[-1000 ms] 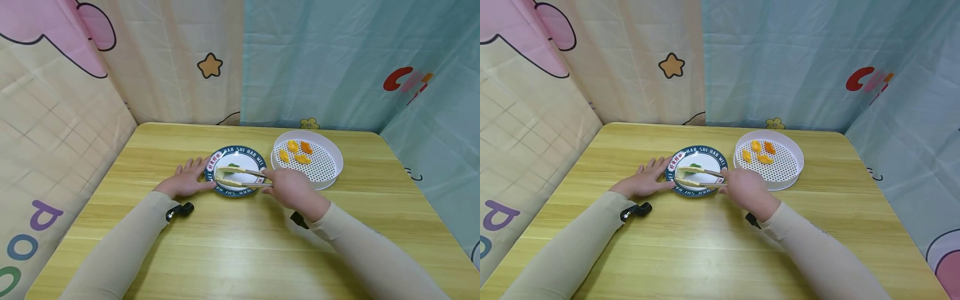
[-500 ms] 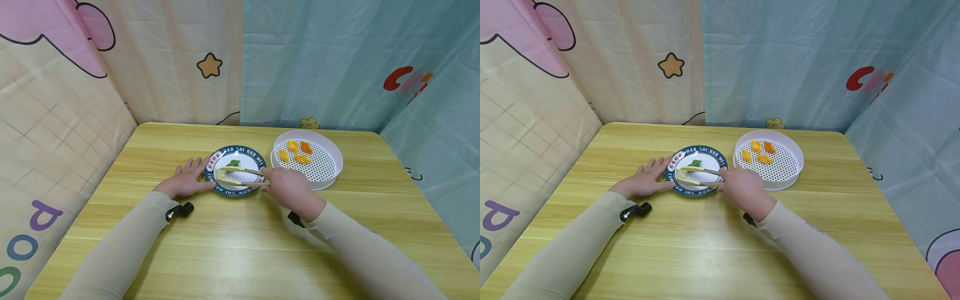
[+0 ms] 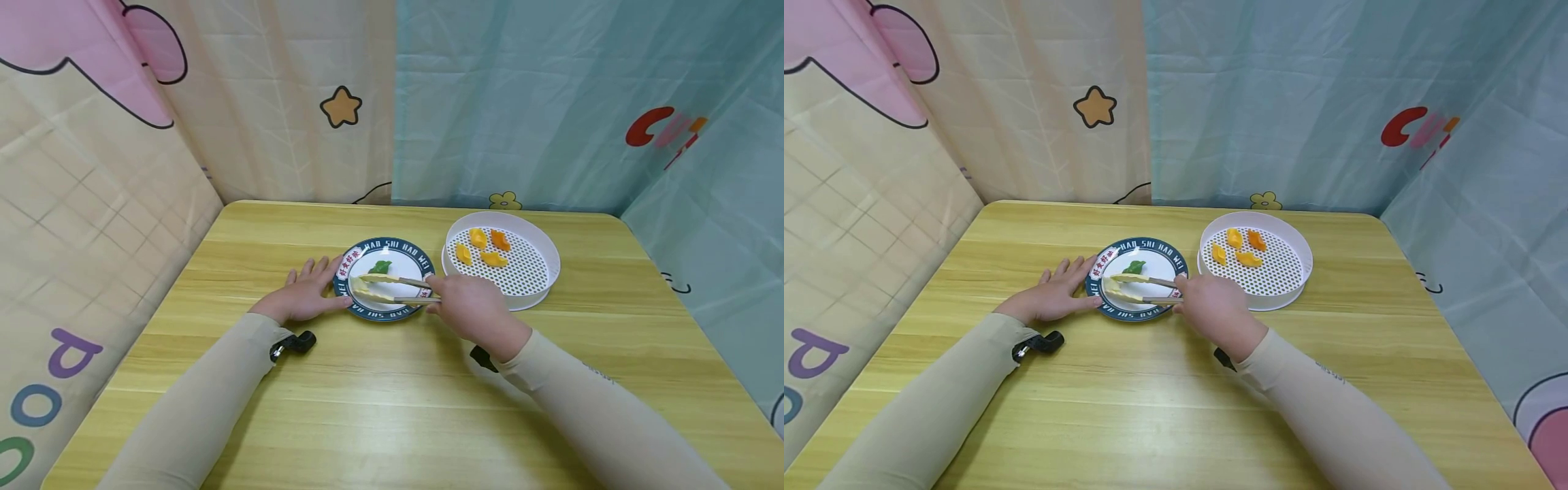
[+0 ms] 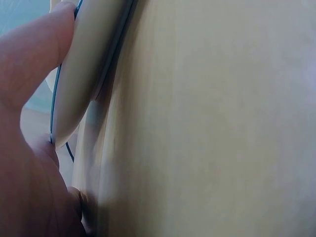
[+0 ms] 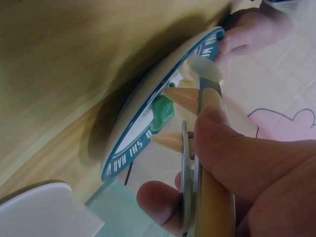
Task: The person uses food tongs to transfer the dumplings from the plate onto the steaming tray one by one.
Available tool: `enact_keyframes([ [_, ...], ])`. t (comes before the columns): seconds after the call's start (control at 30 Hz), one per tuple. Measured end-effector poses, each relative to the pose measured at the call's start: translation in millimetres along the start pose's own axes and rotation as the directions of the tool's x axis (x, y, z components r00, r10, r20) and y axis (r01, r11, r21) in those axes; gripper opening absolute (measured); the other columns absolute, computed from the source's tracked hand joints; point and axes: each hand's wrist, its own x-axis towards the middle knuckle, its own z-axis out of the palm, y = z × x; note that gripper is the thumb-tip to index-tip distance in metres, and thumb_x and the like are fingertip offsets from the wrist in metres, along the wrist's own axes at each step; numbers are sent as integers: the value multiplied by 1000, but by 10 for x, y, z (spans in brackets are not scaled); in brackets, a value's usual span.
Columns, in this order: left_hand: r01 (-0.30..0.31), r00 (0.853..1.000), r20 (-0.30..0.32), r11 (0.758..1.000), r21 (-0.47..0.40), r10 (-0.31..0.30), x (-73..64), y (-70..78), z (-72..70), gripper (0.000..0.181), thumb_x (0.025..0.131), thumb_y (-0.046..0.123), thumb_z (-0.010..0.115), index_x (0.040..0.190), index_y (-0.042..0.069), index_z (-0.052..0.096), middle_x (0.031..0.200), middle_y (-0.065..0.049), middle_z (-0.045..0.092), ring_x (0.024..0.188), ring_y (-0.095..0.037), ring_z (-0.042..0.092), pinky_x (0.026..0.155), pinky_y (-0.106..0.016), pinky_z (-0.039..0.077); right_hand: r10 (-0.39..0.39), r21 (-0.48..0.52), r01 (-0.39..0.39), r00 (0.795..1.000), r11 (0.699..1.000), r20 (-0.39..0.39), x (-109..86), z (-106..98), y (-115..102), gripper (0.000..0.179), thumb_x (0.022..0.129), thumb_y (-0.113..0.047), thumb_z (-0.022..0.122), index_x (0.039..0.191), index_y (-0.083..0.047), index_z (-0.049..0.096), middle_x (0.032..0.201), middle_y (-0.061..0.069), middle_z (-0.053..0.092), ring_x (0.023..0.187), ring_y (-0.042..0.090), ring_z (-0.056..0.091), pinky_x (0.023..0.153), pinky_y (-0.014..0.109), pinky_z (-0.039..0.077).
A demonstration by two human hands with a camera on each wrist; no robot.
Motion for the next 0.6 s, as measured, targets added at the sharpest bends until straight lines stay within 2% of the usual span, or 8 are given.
enact_keyframes([
  [0.13, 13, 1000, -2, 1000, 19, -13, 43, -51, 20, 114, 86, 89, 51, 169, 38, -7, 178, -17, -5, 162, -47, -14, 125, -73, -10, 7, 19, -7, 1000, 1000, 10, 1, 18, 3, 54, 95, -45, 77, 142, -21, 66, 100, 4, 74, 73, 19, 58, 51, 30, 48],
  [0.4, 23, 1000, 2, 999, 32, -23, 51, -43, 20, 110, 91, 82, 53, 170, 36, -7, 179, -15, -5, 163, -45, -14, 126, -73, -8, 23, 44, -24, 999, 999, 27, 1, 46, 20, 58, 97, -44, 76, 148, -21, 63, 117, 7, 77, 77, 20, 60, 55, 31, 49],
  [0.6, 18, 1000, 3, 999, 31, -18, 70, -61, 27, 113, 88, 87, 52, 169, 37, -8, 178, -16, -6, 163, -46, -14, 125, -73, -9, 28, 34, -29, 999, 999, 40, 3, 45, 18, 58, 97, -45, 75, 149, -22, 62, 114, 6, 78, 77, 20, 60, 55, 30, 49],
])
